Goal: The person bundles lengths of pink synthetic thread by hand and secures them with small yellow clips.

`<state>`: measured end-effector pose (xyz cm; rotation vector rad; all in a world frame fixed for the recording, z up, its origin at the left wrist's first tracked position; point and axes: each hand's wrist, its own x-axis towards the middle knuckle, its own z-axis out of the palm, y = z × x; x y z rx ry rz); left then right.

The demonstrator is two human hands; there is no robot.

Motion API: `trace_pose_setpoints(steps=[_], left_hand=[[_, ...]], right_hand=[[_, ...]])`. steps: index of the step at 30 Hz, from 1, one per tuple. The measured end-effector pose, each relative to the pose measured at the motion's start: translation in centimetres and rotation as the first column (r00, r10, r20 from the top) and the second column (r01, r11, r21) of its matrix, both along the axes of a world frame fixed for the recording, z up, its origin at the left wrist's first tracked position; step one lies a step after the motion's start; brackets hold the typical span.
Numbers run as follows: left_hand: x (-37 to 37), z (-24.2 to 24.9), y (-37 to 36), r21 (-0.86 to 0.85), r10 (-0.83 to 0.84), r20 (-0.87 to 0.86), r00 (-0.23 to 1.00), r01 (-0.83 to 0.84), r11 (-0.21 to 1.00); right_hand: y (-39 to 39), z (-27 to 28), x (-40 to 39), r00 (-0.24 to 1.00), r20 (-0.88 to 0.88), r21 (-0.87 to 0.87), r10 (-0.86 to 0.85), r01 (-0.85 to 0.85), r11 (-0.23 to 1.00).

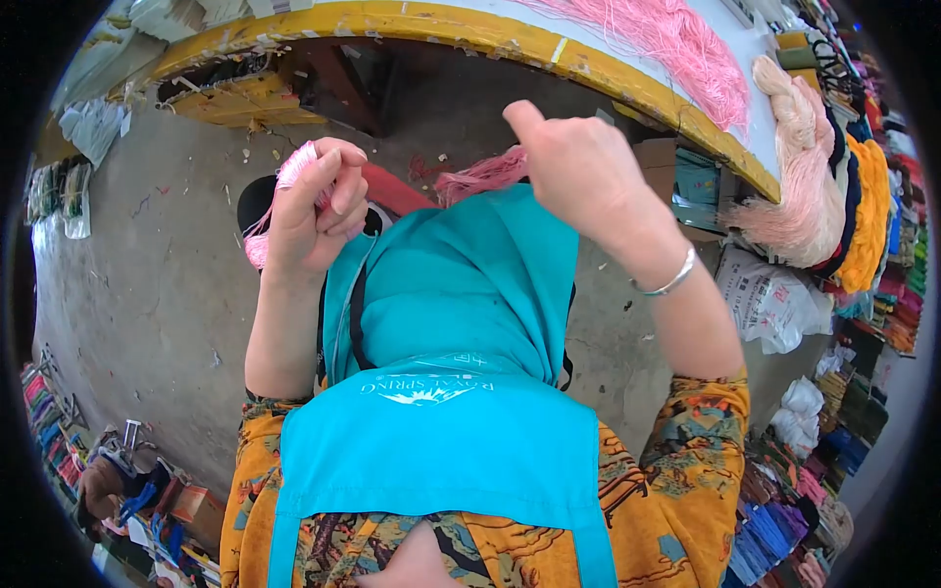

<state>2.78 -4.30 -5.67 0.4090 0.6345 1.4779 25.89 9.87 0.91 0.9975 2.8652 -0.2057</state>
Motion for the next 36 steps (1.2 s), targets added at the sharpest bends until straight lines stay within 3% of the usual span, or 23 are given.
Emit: trace_pose_setpoints(steps=[6,8,9,11,13,14,16,18,20,21,24,25,27,29,31,33,36], left_hand=[[0.5,2.9,0.1,0.006,-0.019,-0.052,0.998,0.019,1.0],[0.7,4.5,0.3,0.021,-0.031,-0.072,0.997,0.033,0.999],[0.8,5.3,0.3,0.046,-0.045,-0.116,0.992,0.051,0.998],[1.5,7.1,0.6,0.084,-0.059,-0.165,0.984,0.074,0.994],[2.9,9.0,1.2,-0.022,0.036,-0.457,0.889,-0.051,0.998],[3.5,9.0,1.4,0.051,0.055,-0.473,0.879,-0.035,0.998],[4.2,8.9,2.0,0.028,0.003,-0.546,0.838,0.015,0.999],[5.2,9.1,2.4,0.025,-0.036,-0.565,0.824,0.061,0.998],[6.5,8.4,2.7,0.175,0.132,-0.526,0.84,-0.046,0.984],[6.9,8.1,2.9,0.194,0.119,-0.495,0.861,-0.024,0.981],[6.9,8.3,2.7,0.115,-0.161,-0.418,0.894,0.228,0.967],[6.6,8.1,2.5,0.114,-0.162,-0.417,0.894,0.229,0.967],[6.2,7.1,2.2,-0.074,-0.277,-0.433,0.858,0.273,0.959],[6.1,6.2,2.1,-0.072,-0.248,-0.403,0.881,0.239,0.968],[5.9,5.8,1.9,0.024,-0.096,-0.566,0.819,0.133,0.991],[6.2,5.6,1.7,0.074,-0.019,-0.645,0.764,0.088,0.993],[6.3,5.2,1.7,0.07,0.006,-0.671,0.741,0.056,0.996]], right_hand=[[2.0,5.5,0.4,0.994,0.062,0.093,0.092,-0.098,0.991],[2.5,7.6,0.3,0.975,-0.223,-0.407,0.018,-0.11,0.907],[2.0,8.3,0.2,0.925,-0.312,-0.665,-0.217,-0.049,0.745],[1.8,9.6,0.1,0.903,-0.379,-0.682,-0.205,-0.122,0.721],[1.5,10.7,0.4,0.874,-0.445,-0.747,-0.196,-0.241,0.619],[1.1,10.7,0.6,0.872,-0.45,-0.74,-0.193,-0.244,0.626],[0.2,10.4,0.6,0.775,-0.596,-0.714,-0.209,-0.393,0.58],[-0.1,10.1,0.7,0.757,-0.612,-0.713,-0.23,-0.403,0.573],[-0.4,8.9,1.0,0.741,-0.585,-0.774,-0.328,-0.39,0.498],[-0.6,8.2,1.1,0.714,-0.619,-0.759,-0.327,-0.439,0.481],[-1.6,7.4,1.3,0.709,-0.622,-0.764,-0.331,-0.457,0.456],[-1.5,6.9,1.7,0.707,-0.629,-0.754,-0.323,-0.453,0.476],[-1.6,6.1,2.1,0.705,-0.616,-0.763,-0.352,-0.424,0.488],[-1.8,5.4,2.3,0.732,-0.555,-0.794,-0.396,-0.323,0.515],[-2.4,5.4,2.3,0.807,-0.428,-0.82,-0.407,-0.158,0.55],[-3.1,3.6,1.9,0.741,-0.512,-0.76,-0.434,-0.156,0.63],[-3.7,2.7,1.6,0.708,-0.486,-0.824,-0.512,-0.177,0.538]])
